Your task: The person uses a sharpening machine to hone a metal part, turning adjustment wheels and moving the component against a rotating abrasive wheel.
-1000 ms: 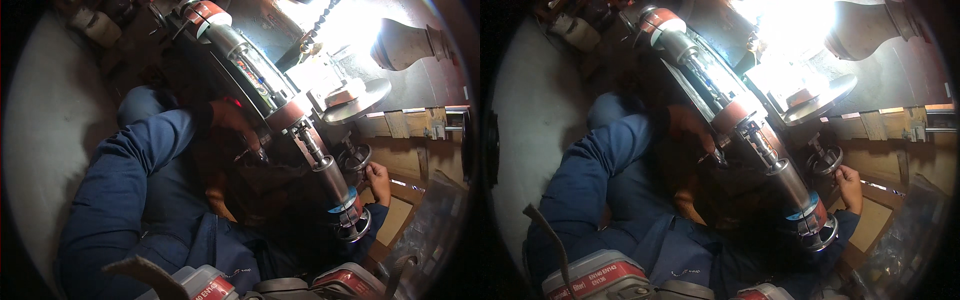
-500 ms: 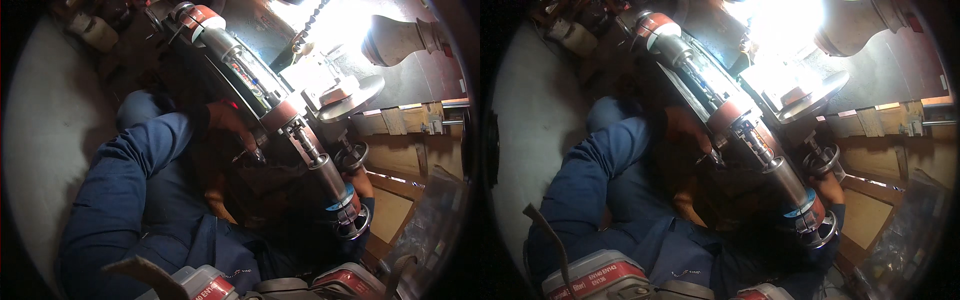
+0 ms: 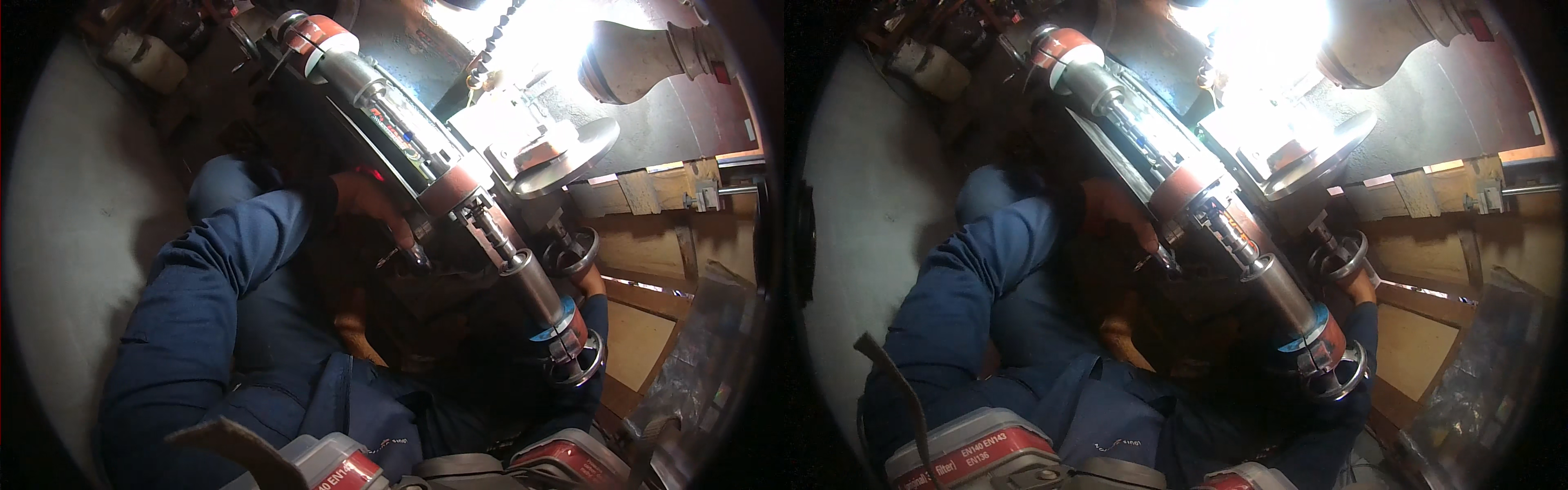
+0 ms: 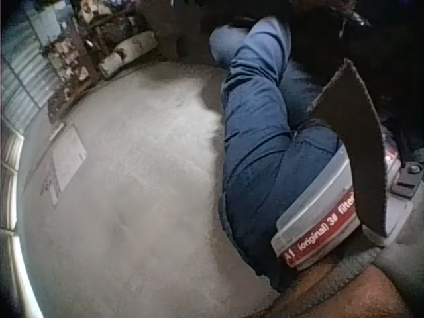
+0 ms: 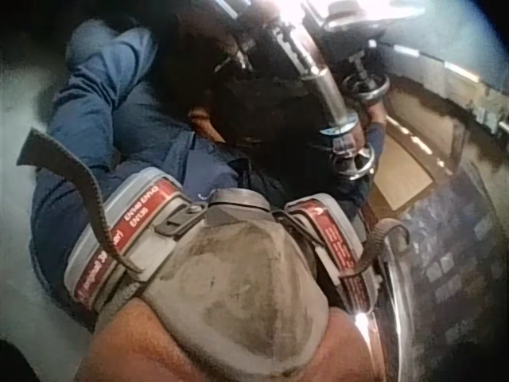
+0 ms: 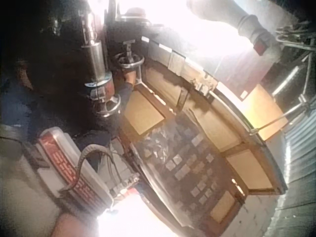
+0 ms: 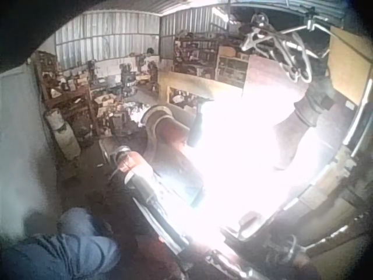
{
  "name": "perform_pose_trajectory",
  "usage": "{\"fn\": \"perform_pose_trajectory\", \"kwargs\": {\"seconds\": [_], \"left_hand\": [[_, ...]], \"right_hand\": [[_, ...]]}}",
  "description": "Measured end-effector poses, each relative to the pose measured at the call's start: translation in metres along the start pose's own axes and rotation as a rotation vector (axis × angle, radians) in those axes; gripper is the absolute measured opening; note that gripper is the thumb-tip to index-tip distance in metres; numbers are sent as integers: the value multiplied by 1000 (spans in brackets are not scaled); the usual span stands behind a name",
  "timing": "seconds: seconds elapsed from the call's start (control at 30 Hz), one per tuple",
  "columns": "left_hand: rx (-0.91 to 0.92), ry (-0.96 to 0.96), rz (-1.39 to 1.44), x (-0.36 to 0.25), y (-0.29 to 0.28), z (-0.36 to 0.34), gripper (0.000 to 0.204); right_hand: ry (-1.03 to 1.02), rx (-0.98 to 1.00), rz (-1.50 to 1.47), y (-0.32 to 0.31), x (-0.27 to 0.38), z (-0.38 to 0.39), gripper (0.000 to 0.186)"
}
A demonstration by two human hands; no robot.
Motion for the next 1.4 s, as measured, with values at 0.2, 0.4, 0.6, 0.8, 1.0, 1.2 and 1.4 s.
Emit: {"fn": "perform_pose_trajectory", "kwargs": {"seconds": [0.2, 0.4, 0.6, 0.8, 1.0, 1.2, 1.4], "left_hand": [[49, -21, 86, 6, 2, -6, 30], [-123, -75, 31, 27, -22, -26, 26], [-111, -39, 150, 30, -20, -30, 27], [-149, -52, 152, 27, -17, -18, 28], [-211, 95, 53, 1, -16, -12, 29], [-208, -16, 53, 16, -22, -20, 29], [-129, -9, 160, 16, -14, -20, 29]], "right_hand": [[-47, -37, -26, -21, 14, -9, 34], [-12, -126, -177, -43, 42, 1, 23], [81, -151, -231, -58, 49, 28, 20], [33, -55, -376, -37, 71, 49, 19], [73, -27, -342, -18, 68, 69, 23], [224, 18, -282, 4, 22, 63, 15], [274, 37, -245, 24, 38, 52, 37]]}}
Point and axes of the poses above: each hand's wrist, its own z-axis away from the middle knuckle, its own y-axis out of the palm, x = y × z, the point moved 9 cm from there along -z, towards the middle knuckle, and after that the axes turned 14 degrees about -z, right-handed, at the moved point
